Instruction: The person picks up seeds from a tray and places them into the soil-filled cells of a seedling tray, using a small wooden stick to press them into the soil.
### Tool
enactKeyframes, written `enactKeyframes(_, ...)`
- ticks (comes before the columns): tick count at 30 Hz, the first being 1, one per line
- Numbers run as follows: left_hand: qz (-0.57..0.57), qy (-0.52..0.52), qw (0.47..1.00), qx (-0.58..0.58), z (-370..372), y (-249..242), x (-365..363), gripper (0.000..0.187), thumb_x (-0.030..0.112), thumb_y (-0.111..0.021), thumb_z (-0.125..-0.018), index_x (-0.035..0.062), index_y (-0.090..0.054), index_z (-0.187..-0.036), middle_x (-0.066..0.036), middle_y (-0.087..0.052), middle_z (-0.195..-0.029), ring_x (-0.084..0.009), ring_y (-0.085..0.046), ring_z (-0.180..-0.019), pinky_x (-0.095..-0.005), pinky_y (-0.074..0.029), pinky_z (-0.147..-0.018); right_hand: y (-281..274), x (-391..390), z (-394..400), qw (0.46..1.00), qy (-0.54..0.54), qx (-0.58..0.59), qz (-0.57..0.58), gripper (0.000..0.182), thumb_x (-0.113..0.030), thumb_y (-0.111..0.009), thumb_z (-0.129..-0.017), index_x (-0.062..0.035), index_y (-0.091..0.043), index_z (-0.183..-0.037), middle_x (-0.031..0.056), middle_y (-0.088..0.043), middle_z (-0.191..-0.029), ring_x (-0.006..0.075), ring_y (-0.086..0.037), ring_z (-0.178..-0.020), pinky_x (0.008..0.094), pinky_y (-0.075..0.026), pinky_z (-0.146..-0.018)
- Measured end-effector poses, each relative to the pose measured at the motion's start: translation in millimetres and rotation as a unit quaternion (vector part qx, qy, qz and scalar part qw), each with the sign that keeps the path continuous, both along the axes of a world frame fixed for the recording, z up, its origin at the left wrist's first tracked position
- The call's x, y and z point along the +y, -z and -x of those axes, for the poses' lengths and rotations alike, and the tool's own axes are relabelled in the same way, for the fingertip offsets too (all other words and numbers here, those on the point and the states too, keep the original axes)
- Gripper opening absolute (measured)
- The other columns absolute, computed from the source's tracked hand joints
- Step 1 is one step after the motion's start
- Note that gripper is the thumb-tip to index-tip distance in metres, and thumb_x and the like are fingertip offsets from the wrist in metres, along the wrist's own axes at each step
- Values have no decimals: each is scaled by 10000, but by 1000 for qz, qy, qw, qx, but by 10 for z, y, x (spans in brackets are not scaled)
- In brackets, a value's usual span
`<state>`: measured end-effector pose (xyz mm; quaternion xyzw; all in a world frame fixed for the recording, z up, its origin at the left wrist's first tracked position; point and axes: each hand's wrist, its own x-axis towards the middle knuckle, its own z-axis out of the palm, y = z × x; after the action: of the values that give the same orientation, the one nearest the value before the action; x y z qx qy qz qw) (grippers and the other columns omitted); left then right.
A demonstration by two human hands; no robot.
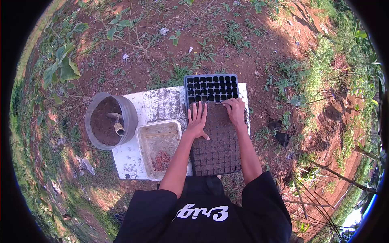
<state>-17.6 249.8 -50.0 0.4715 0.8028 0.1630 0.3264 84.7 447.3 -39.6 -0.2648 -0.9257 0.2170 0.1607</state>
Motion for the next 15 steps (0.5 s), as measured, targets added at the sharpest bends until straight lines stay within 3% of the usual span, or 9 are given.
enactKeyframes(12,11,6,1000,0,9,-19,6,1664,445,-976,-372,109,138,-1562,-224,146,-1620,-414,151,-1492,-604,42,-1190,-112,-76,-301,998,-56,3,10,114,-77,-729,-785,-139,-775,-869,13,-708,-879,248,-563,-846,383,-415,-818)
enactKeyframes(15,8,6,1000,1,6,-11,2,1665,446,-976,-369,110,136,-1563,-224,145,-1620,-414,149,-1493,-603,37,-1191,-106,-106,-293,998,-7,18,54,92,-82,-723,-798,-130,-767,-864,27,-706,-883,257,-565,-850,388,-407,-820)
